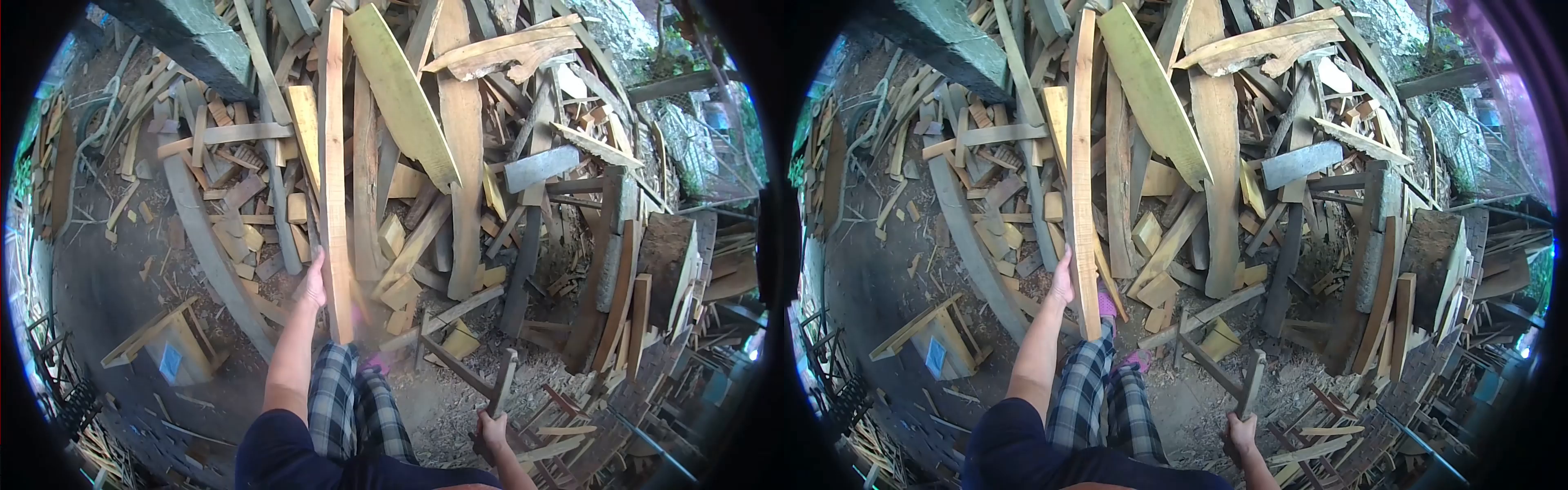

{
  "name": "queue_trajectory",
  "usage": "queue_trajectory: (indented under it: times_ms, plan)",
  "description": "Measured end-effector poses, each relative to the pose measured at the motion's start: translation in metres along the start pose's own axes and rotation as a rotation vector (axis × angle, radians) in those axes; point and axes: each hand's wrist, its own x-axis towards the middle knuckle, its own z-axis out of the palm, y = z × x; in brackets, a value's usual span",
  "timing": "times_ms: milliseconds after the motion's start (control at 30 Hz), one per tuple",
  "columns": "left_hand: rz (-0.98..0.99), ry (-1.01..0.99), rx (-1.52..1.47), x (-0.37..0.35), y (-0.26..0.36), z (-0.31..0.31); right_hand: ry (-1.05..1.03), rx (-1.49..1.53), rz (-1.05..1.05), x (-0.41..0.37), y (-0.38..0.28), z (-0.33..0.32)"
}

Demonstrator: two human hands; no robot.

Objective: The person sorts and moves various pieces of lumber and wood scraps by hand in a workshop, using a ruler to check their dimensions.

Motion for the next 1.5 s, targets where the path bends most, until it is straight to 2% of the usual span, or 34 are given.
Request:
queue_trajectory:
  times_ms: [33,67,167,200,267,367,433,467,533,567,667,700,767,800,900,967,1000,1100,1200,1300,1367,1500]
  plan:
    - [-0.055,-0.07,-0.12,-0.014,0.006,0.013,-0.007,-0.002,-0.003,0.004,0.002,-0.002]
    - [-0.084,-0.156,-0.103,-0.023,0.009,0.02,-0.027,-0.044,-0.024,0.007,0.003,-0.004]
    - [-0.037,-0.136,-0.014,-0.052,0.02,0.049,-0.024,-0.14,-0.043,0.0,-0.014,-0.004]
    - [-0.041,-0.126,-0.02,-0.057,0.023,0.056,-0.055,-0.173,-0.051,0.008,-0.001,-0.006]
    - [0.014,-0.025,0.116,-0.062,0.027,0.067,-0.022,-0.187,-0.064,0.008,0.006,-0.004]
    - [0.01,-0.046,0.06,-0.069,0.038,0.074,-0.048,-0.177,-0.121,0.007,0.021,-0.005]
    - [-0.05,-0.215,-0.006,-0.072,0.048,0.079,-0.026,-0.209,-0.148,0.004,0.014,-0.003]
    - [-0.039,-0.213,-0.01,-0.078,0.051,0.083,-0.045,-0.189,-0.057,-0.004,0.003,-0.004]
    - [-0.055,-0.175,0.074,-0.094,0.064,0.105,-0.056,-0.197,-0.102,-0.001,0.01,-0.006]
    - [-0.035,-0.182,0.073,-0.1,0.068,0.112,-0.059,-0.203,-0.131,0.003,0.015,-0.007]
    - [0.253,0.056,0.464,-0.121,0.072,0.128,-0.063,-0.182,-0.182,0.01,0.023,-0.009]
    - [0.263,0.06,0.456,-0.121,0.065,0.12,-0.061,-0.175,-0.19,0.007,0.026,-0.011]
    - [0.42,0.257,0.692,-0.115,0.049,0.094,-0.098,-0.205,-0.189,0.0,0.021,-0.013]
    - [0.418,0.378,0.78,-0.135,0.047,0.092,-0.089,-0.184,-0.198,0.002,0.023,-0.012]
    - [0.295,0.434,0.966,-0.213,0.049,0.08,-0.109,-0.22,-0.257,0.016,0.035,-0.009]
    - [0.288,0.528,1.109,-0.237,0.026,0.039,-0.106,-0.228,-0.286,0.029,0.045,-0.006]
    - [0.286,0.498,1.097,-0.265,0.02,0.028,-0.127,-0.247,-0.308,0.024,0.042,-0.005]
    - [0.183,0.593,1.246,-0.342,-0.011,-0.007,-0.222,-0.191,-0.244,-0.001,0.029,-0.002]
    - [0.101,0.544,1.227,-0.411,-0.045,-0.051,-0.3,-0.138,-0.13,-0.009,0.036,0.004]
    - [0.027,0.623,1.235,-0.477,-0.078,-0.076,-0.334,-0.249,-0.162,-0.021,0.046,0.005]
    - [0.058,0.658,1.19,-0.51,-0.103,-0.091,-0.353,-0.295,-0.202,-0.031,0.049,0.003]
    - [0.054,0.727,1.073,-0.548,-0.121,-0.102,-0.389,-0.406,-0.289,-0.037,0.062,-0.007]
